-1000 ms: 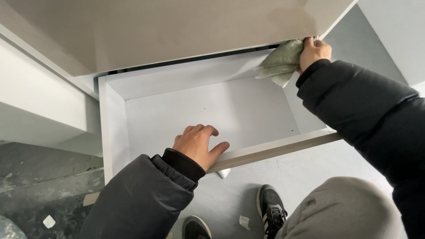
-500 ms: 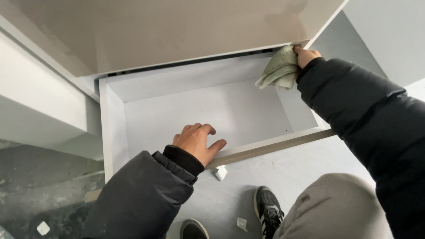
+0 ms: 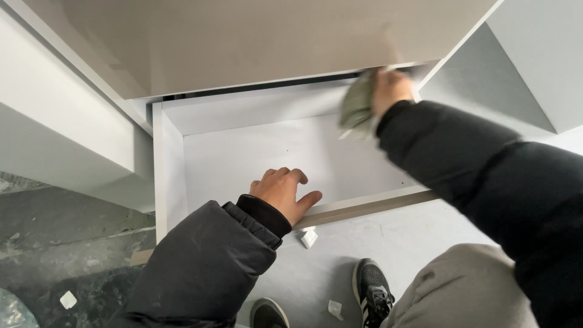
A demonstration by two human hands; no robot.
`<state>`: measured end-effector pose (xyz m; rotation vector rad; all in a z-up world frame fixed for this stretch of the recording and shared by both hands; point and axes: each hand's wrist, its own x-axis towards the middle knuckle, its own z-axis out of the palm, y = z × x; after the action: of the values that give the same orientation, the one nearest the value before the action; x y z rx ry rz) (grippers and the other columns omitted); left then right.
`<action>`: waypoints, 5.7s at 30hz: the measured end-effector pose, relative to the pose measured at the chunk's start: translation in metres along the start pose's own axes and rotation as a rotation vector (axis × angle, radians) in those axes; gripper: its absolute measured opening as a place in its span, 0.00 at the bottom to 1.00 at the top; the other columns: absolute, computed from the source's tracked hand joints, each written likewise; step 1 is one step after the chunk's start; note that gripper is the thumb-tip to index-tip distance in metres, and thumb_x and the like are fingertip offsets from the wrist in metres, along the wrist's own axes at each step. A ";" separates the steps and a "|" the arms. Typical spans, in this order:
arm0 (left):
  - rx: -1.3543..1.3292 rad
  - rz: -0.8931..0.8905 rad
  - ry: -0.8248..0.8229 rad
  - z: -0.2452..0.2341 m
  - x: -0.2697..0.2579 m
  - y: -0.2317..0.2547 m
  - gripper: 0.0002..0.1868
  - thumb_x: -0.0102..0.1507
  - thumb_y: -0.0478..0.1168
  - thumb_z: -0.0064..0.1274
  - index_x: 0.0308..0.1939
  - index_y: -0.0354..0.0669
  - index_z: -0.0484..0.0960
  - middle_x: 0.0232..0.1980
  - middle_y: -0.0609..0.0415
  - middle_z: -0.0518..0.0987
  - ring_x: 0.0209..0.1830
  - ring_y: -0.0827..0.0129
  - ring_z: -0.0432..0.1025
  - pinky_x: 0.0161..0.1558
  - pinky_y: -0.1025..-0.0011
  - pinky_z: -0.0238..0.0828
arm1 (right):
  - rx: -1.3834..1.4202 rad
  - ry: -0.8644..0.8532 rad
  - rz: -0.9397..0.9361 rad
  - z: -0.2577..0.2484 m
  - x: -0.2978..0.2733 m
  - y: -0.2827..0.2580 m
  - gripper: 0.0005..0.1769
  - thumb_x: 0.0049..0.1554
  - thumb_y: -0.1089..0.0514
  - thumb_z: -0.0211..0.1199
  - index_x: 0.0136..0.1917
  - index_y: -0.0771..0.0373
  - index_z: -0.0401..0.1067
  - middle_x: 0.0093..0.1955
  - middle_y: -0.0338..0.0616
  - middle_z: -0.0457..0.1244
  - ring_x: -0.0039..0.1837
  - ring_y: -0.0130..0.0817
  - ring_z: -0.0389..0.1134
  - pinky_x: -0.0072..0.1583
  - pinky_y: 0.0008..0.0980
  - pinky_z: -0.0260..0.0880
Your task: Cleaning the interior of a drawer by picking up small scraps and wiping the surfaces with a cloth and cleaning solution.
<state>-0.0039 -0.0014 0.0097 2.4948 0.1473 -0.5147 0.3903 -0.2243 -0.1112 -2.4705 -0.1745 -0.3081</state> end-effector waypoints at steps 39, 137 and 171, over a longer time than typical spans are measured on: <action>-0.023 0.004 -0.030 -0.012 -0.008 0.006 0.34 0.79 0.64 0.48 0.79 0.45 0.79 0.73 0.43 0.82 0.86 0.43 0.69 0.78 0.38 0.67 | 0.633 -0.138 0.560 0.090 -0.036 -0.092 0.41 0.74 0.26 0.64 0.85 0.53 0.70 0.80 0.55 0.71 0.81 0.58 0.73 0.68 0.72 0.84; -0.034 -0.085 -0.133 -0.008 -0.008 0.007 0.39 0.81 0.71 0.36 0.46 0.43 0.88 0.50 0.47 0.90 0.65 0.48 0.79 0.81 0.37 0.57 | -0.699 0.511 -2.088 -0.027 -0.061 -0.224 0.27 0.74 0.68 0.73 0.35 0.54 0.70 0.33 0.36 0.48 0.41 0.37 0.54 0.51 0.41 0.62; -0.108 -0.136 -0.218 -0.023 -0.022 0.012 0.40 0.78 0.71 0.34 0.54 0.43 0.92 0.69 0.42 0.88 0.72 0.43 0.78 0.76 0.42 0.59 | -0.614 0.626 -2.060 0.030 -0.152 -0.371 0.22 0.68 0.71 0.50 0.35 0.50 0.64 0.36 0.36 0.51 0.44 0.37 0.51 0.56 0.38 0.58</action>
<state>-0.0137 0.0020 0.0418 2.3162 0.2534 -0.8092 0.1749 0.0799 0.0410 -1.4291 -2.4721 -2.0070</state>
